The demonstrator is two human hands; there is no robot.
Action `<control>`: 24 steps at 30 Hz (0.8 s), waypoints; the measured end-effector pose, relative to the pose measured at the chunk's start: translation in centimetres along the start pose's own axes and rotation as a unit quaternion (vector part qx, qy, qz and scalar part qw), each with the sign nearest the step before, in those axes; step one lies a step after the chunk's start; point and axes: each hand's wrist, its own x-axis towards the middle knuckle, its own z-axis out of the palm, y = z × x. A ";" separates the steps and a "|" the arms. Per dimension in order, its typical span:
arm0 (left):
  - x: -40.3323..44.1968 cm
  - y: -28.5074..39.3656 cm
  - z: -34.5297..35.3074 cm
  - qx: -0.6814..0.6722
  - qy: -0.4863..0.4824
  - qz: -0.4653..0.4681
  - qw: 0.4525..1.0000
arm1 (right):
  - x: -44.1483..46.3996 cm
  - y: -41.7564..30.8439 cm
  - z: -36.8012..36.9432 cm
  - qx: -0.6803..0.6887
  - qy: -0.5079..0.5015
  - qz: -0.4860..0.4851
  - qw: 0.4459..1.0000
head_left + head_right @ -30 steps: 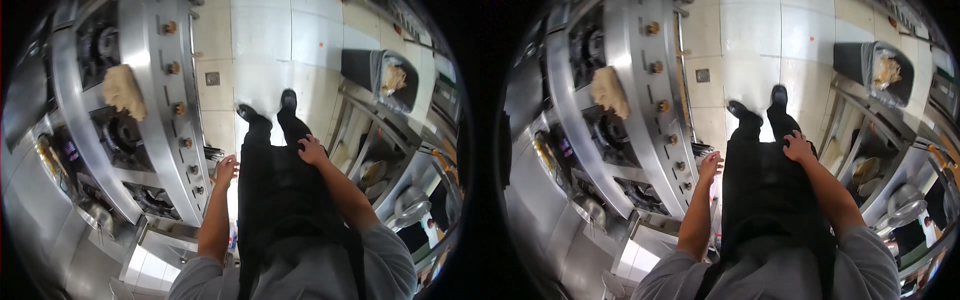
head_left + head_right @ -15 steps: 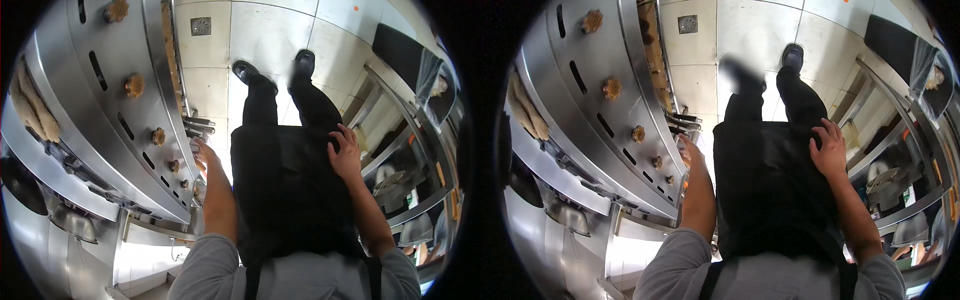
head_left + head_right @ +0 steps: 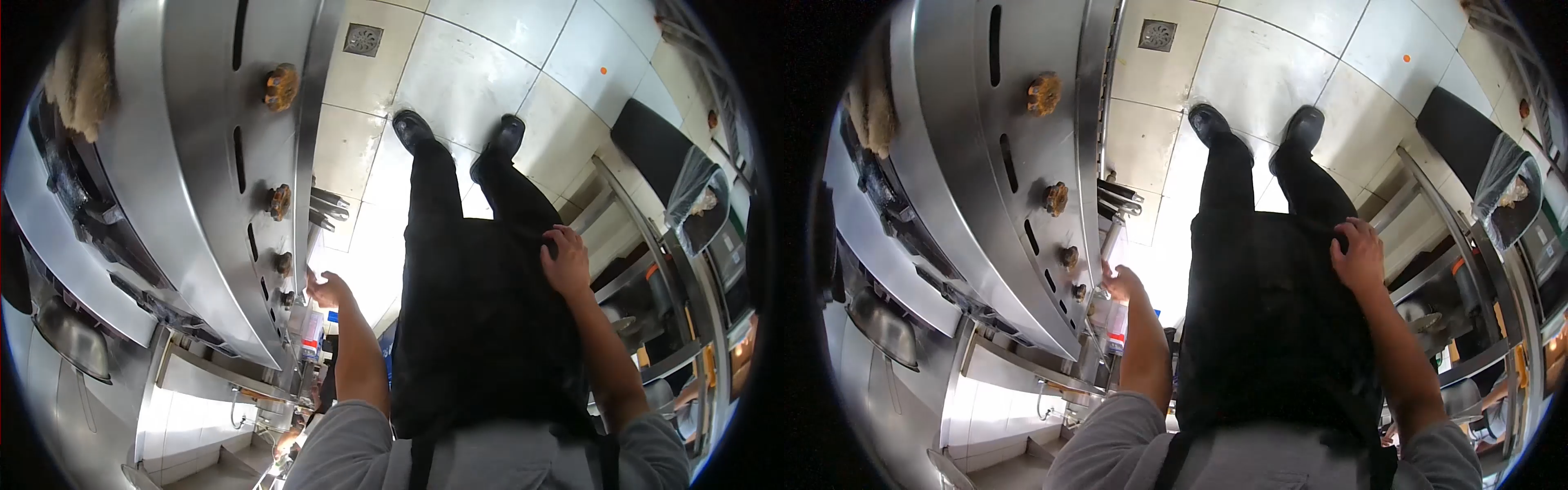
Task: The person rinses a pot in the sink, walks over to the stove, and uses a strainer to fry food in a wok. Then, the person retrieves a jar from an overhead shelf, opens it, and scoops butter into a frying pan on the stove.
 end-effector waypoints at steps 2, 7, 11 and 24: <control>1.2 -3.2 1.5 -0.009 0.021 -0.118 0.993 | 2.2 -1.6 1.0 0.013 0.014 -0.041 0.999; 2.9 -1.8 -0.1 -0.402 -0.226 -0.207 0.863 | 8.8 -14.0 9.0 0.201 -0.114 -0.247 0.941; 2.7 3.6 -0.4 -0.484 -0.344 -0.212 0.776 | 11.4 -25.1 18.1 0.231 -0.251 -0.354 0.871; 5.1 18.8 1.3 -0.746 -0.419 -0.234 0.461 | 13.4 -28.2 16.1 0.081 -0.340 -0.241 0.905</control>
